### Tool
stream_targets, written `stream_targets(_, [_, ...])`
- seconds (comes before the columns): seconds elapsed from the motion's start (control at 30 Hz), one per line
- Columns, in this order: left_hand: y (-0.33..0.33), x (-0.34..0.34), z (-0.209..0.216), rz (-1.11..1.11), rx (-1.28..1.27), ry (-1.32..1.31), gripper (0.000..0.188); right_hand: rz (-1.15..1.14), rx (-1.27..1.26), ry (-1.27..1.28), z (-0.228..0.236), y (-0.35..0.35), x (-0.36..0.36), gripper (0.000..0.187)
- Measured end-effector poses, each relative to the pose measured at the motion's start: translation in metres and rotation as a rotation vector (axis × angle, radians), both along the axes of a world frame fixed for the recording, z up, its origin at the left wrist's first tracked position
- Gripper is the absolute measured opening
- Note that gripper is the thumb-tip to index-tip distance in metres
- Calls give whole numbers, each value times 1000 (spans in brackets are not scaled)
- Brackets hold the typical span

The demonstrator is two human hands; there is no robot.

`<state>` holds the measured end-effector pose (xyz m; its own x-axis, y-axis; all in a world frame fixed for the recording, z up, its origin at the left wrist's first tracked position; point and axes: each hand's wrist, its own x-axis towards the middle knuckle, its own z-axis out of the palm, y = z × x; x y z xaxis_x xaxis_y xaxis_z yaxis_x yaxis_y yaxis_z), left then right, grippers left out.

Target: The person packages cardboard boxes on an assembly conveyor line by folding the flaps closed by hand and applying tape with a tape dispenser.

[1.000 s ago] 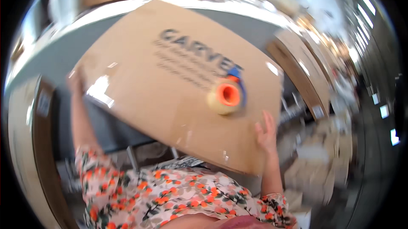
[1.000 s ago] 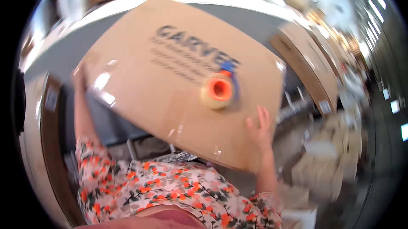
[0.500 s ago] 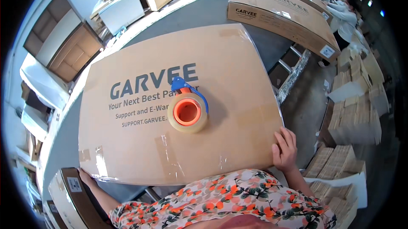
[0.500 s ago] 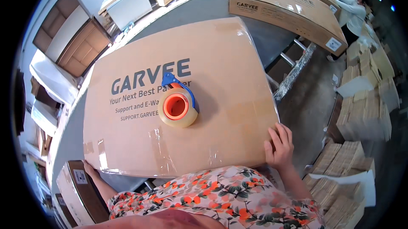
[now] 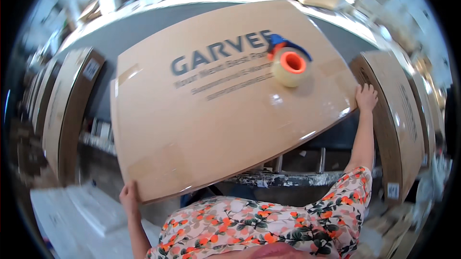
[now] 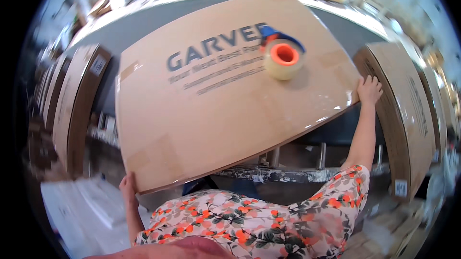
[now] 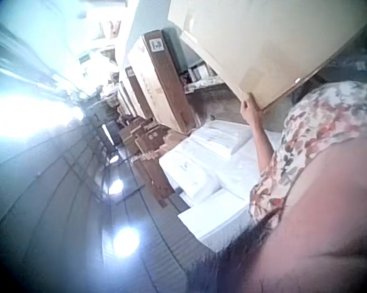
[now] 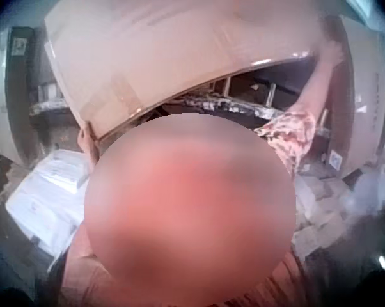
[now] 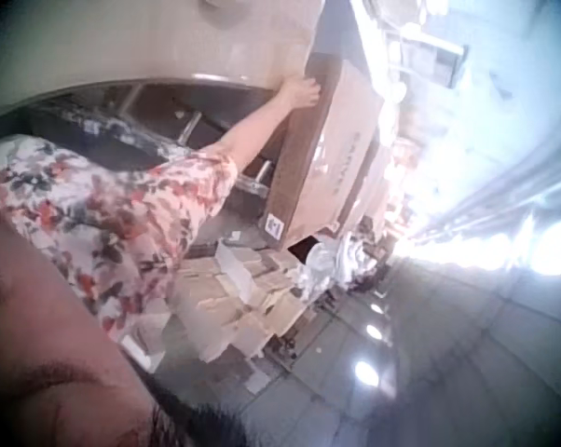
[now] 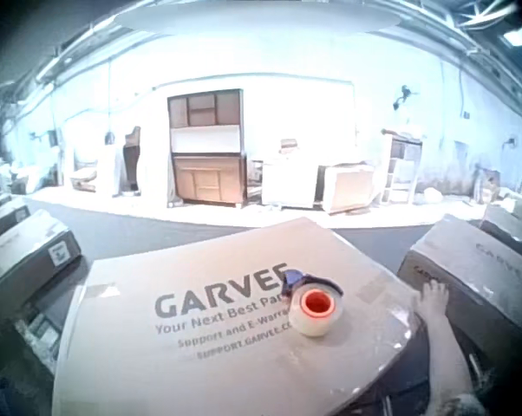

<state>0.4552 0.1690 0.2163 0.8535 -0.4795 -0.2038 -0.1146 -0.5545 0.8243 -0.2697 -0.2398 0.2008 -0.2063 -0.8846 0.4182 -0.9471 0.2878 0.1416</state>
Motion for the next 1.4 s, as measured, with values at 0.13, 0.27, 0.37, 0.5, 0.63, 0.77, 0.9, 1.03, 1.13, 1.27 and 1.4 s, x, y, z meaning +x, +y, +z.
stream_targets(0.13, [-4,7,-34,-305,221,-55,47,594,-37,-722,31,-84,177,56])
stream_targets(0.27, [-66,20,-27,-565,156,365,58,638,261,-933,33,-64,232,61])
stream_targets(0.37, [-113,63,-11,-771,261,413,55,566,314,-1001,43,-37,299,59])
stream_targets(0.5, [-225,163,-20,-894,7,304,63,496,-129,-491,53,65,416,63])
stream_targets(0.63, [-360,248,-18,-764,31,242,49,865,394,-644,51,303,609,93])
stream_targets(0.77, [-462,262,-33,-850,-134,346,44,475,439,-348,49,374,673,91])
stream_targets(0.9, [-518,361,-59,-1021,-259,907,38,321,333,-235,27,377,723,78])
stream_targets(1.03, [-547,367,-83,-1078,-294,569,46,345,244,-269,39,388,714,80])
stream_targets(1.13, [-522,354,-73,-1034,-362,575,45,357,231,-258,34,403,699,84])
stream_targets(1.27, [-414,335,-53,-996,-444,524,45,439,304,-355,37,452,640,91])
stream_targets(1.4, [-241,313,-40,-853,-541,434,52,393,493,-204,55,498,558,102])
